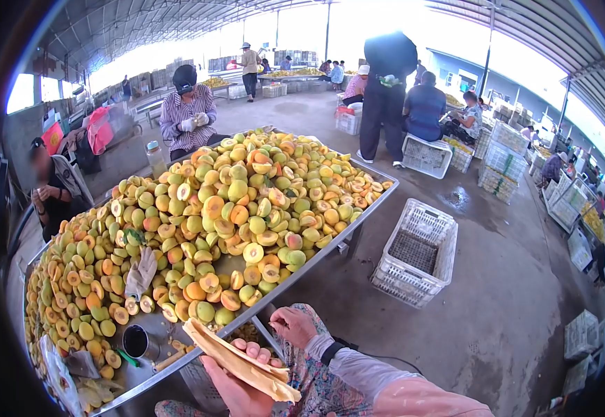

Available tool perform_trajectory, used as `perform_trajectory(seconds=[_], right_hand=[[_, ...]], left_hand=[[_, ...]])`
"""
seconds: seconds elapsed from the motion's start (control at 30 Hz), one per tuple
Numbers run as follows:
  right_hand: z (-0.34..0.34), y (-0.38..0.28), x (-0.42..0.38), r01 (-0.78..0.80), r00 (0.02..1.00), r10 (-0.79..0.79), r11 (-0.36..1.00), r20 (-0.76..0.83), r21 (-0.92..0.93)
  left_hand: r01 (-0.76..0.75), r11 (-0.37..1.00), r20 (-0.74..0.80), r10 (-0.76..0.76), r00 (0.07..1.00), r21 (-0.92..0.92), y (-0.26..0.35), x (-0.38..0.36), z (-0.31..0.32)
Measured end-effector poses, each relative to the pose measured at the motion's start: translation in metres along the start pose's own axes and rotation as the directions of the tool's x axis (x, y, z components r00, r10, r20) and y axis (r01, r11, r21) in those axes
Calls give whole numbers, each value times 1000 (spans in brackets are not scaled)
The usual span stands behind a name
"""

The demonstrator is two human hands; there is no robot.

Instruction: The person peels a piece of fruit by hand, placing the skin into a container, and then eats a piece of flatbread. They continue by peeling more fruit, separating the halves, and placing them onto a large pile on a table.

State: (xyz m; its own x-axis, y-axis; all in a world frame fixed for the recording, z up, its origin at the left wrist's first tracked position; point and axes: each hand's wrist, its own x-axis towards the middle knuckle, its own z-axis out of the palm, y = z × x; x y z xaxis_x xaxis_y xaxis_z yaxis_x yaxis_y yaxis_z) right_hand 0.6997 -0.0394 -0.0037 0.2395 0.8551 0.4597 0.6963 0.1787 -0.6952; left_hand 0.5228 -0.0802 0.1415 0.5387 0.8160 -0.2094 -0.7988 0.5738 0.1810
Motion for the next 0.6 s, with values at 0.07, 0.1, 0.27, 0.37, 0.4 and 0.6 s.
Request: perform_trajectory(seconds=[0.07, 0.1, 0.27, 0.37, 0.4, 0.6], right_hand=[[0, -1, 0, 2, 1000, -2, 1000, 2, 3], [0, -1, 0, -9, 1000, 9, 1000, 5, 7], [-5, -8, 1, -38, 999, 37, 999, 15, 13], [-4, -8, 1, -55, 998, 55, 998, 20, 24], [-5, -8, 2, -53, 998, 52, 998, 23, 27], [-5, -8, 1, -49, 998, 50, 999, 33, -10]], left_hand=[[4, 999, -12, -4, 1000, 34, -1, -1, 6], [8, 998, -21, -7, 1000, 66, -1, -2, 5], [-7, 989, 84, -5, 996, 145, 0, -6, 6], [11, 986, 84, -25, 996, 166, 0, -6, 2], [26, 984, 102, -44, 994, 176, 1, -7, 2], [17, 981, 178, -52, 983, 194, 2, -10, 6]])
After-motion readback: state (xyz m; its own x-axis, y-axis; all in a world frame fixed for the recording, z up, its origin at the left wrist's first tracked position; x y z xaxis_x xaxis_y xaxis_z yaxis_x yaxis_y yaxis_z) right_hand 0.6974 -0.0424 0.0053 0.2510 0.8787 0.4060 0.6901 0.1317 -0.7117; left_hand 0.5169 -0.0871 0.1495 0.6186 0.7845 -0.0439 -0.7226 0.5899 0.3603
